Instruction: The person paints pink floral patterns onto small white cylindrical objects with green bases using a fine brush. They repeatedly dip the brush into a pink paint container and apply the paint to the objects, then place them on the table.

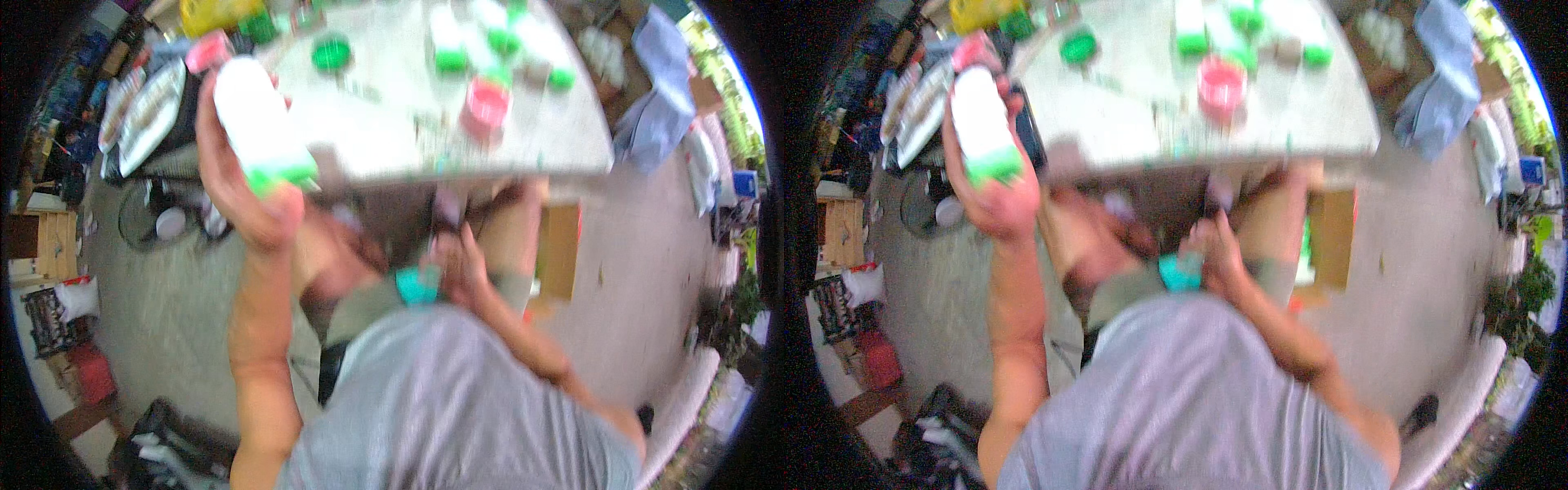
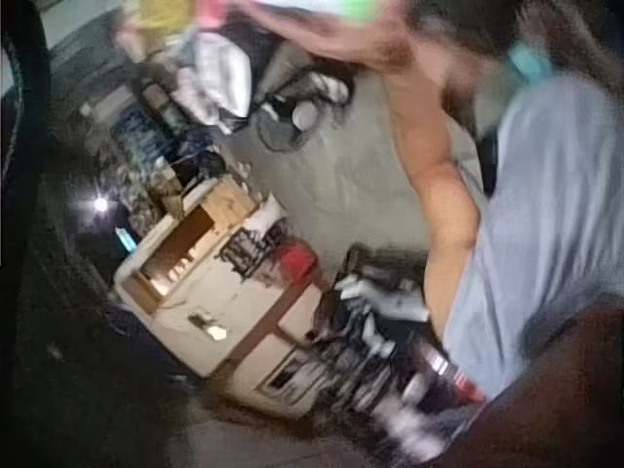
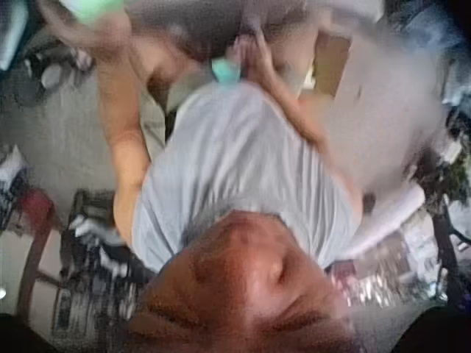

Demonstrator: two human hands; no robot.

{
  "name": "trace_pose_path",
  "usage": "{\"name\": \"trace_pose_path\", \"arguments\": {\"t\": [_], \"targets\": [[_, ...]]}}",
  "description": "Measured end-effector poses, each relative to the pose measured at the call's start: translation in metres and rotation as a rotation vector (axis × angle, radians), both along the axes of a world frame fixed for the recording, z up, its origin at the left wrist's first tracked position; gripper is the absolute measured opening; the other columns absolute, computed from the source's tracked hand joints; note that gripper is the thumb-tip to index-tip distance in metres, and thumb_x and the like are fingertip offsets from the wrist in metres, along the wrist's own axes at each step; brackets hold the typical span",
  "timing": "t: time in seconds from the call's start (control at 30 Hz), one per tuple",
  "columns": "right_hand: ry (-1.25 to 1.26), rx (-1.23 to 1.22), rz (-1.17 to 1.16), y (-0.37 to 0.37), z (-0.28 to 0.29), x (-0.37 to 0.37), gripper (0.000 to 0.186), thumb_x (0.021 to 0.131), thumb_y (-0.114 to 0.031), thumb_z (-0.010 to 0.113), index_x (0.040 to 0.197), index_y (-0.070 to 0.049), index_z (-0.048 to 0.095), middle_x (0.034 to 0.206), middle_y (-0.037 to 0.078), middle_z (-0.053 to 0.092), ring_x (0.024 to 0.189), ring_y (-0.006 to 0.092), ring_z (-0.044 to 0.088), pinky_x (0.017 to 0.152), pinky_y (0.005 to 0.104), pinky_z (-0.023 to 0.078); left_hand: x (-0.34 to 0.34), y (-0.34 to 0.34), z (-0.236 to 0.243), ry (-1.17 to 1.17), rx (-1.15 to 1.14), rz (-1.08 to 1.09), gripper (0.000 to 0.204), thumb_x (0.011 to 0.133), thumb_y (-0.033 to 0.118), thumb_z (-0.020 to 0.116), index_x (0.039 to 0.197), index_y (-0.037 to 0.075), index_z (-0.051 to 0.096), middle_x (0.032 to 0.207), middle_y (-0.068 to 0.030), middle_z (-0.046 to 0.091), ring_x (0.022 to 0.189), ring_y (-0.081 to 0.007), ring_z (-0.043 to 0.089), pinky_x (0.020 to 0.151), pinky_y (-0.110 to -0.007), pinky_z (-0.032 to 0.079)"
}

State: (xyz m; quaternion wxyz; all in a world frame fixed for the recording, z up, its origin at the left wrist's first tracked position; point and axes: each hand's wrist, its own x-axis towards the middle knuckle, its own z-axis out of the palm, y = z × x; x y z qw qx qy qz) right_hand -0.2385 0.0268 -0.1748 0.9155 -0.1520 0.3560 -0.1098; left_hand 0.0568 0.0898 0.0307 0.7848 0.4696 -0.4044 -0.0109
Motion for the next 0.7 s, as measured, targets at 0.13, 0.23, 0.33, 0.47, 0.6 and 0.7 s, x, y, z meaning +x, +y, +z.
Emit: {"name": "trace_pose_path", "arguments": {"t": [0.13,0.23,0.33,0.47,0.6,0.7], "targets": [[0.311,-0.230,-0.023,-0.041,0.014,0.034,0.040,0.102,-0.045,0.059,0.113,-0.006,0.056,0.093,0.004,0.061,0.088,0.0275,0.062,0.081,0.0446,0.052,0.001,0.022,0.002,0.339,-0.175,-0.615,0.139,0.059,0.080,0.079,0.155,-0.008,0.030,0.150,-0.0251,0.047,0.132,-0.0365,0.050,0.098,-0.040,0.043],[0.300,-0.559,0.236,-0.103,-0.021,0.022,0.036,0.097,-0.022,0.067,0.127,-0.004,0.056,0.105,0.006,0.067,0.100,0.0306,0.066,0.087,0.0466,0.052,-0.005,0.026,-0.012,0.530,-0.210,-0.842,0.144,0.052,0.081,0.082,0.154,-0.008,0.032,0.149,-0.0259,0.047,0.126,-0.0353,0.051,0.088,-0.036,0.042],[0.391,-1.280,0.730,-0.147,-0.031,0.069,0.044,0.093,-0.014,0.069,0.134,-0.003,0.056,0.123,0.009,0.069,0.108,0.0305,0.066,0.093,0.0473,0.052,-0.006,0.062,-0.054,0.609,0.036,-0.929,0.149,0.046,0.081,0.083,0.151,-0.013,0.034,0.146,-0.0296,0.050,0.125,-0.0384,0.055,0.095,-0.039,0.046],[0.432,-1.552,0.801,-0.126,-0.131,0.097,0.050,0.093,-0.014,0.068,0.140,-0.002,0.050,0.122,0.010,0.069,0.112,0.0267,0.066,0.098,0.0405,0.051,-0.017,0.088,-0.102,0.810,0.325,-1.032,0.150,0.046,0.076,0.084,0.148,-0.022,0.032,0.138,-0.0320,0.057,0.125,-0.0374,0.063,0.104,-0.041,0.052],[0.548,-1.599,1.159,-0.088,-0.188,0.121,0.053,0.093,-0.013,0.068,0.141,-0.002,0.049,0.120,0.011,0.070,0.111,0.0282,0.066,0.097,0.0412,0.051,-0.016,0.093,-0.156,0.871,0.494,-0.800,0.141,0.057,0.082,0.075,0.150,-0.016,0.034,0.135,-0.0295,0.060,0.121,-0.0382,0.064,0.103,-0.042,0.052],[0.647,-1.584,1.330,-0.074,-0.223,0.108,0.054,0.092,-0.013,0.068,0.141,-0.002,0.048,0.119,0.012,0.070,0.110,0.0294,0.066,0.097,0.0417,0.052,-0.023,0.089,-0.195,1.001,0.164,-0.886,0.143,0.056,0.085,0.074,0.151,-0.014,0.032,0.131,-0.0287,0.061,0.118,-0.0375,0.064,0.100,-0.045,0.052]]}}
